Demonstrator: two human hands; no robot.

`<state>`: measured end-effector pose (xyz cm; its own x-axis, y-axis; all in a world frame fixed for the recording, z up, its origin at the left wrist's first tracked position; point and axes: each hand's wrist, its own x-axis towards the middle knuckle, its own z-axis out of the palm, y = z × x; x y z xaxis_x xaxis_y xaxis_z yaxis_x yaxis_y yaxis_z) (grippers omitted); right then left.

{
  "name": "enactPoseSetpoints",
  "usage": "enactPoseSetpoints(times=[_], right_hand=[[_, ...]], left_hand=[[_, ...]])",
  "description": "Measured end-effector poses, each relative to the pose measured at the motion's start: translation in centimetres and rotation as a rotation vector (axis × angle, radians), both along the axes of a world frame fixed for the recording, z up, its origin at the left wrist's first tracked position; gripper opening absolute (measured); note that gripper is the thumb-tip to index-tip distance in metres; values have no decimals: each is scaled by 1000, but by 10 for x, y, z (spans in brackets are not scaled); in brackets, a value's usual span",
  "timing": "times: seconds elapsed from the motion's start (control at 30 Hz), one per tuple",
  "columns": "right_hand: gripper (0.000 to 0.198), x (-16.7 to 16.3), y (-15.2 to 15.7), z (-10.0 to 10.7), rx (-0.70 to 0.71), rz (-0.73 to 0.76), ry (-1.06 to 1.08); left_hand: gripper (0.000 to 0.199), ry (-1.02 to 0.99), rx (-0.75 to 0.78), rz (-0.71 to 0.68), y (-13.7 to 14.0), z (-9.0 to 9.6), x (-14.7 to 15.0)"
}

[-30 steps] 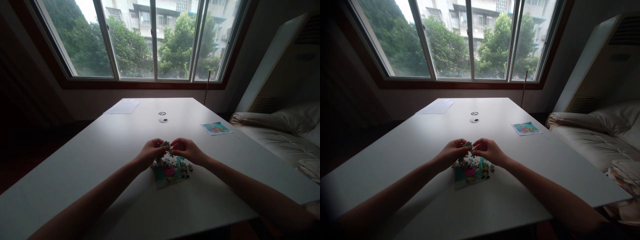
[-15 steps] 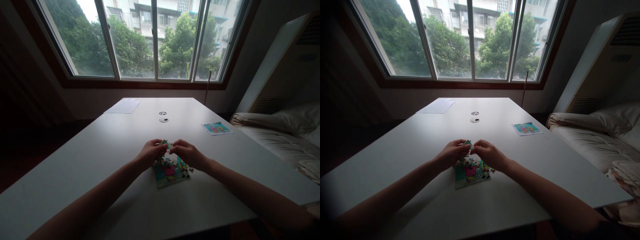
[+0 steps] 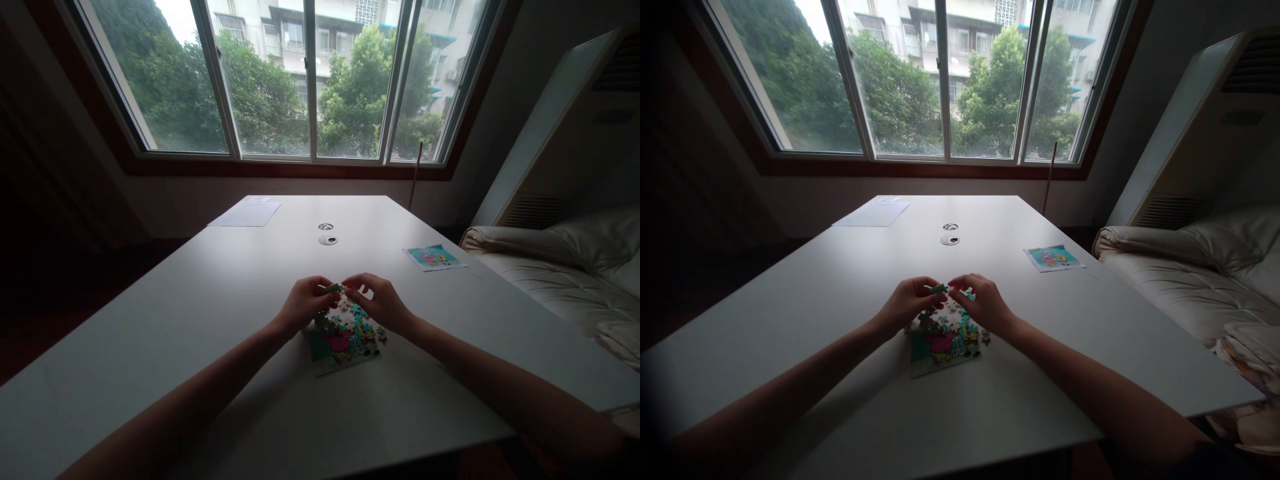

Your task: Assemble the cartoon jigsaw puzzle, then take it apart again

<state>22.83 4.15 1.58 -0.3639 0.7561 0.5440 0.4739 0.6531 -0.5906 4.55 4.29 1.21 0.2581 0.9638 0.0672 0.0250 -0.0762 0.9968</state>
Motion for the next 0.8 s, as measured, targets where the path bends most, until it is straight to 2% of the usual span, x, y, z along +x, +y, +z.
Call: enactPoseSetpoints(times=[0.17,0.27,0.47,0.6,0.67,0.7,0.8], right_hand=[[14,-2,2,-2,-158,17,71],[19,0,6,-7,-287,27,183],[27,1,11,-11,-546,165,466],[35,1,13,-13,-697,184,519],[34,4,14,-13,-677,158,455],[32,6,14,-13,-622,123,393],[24,12,12,-11,-320,-28,129]], left_hand=[[27,70,94,-31,0,-1,2],[26,82,132,-39,0,2,1],[25,115,187,-50,1,6,-3],[20,191,259,-18,6,0,-4],[17,259,294,6,9,-4,-7],[18,298,309,19,11,-5,-10],[28,417,339,28,16,-3,-21]])
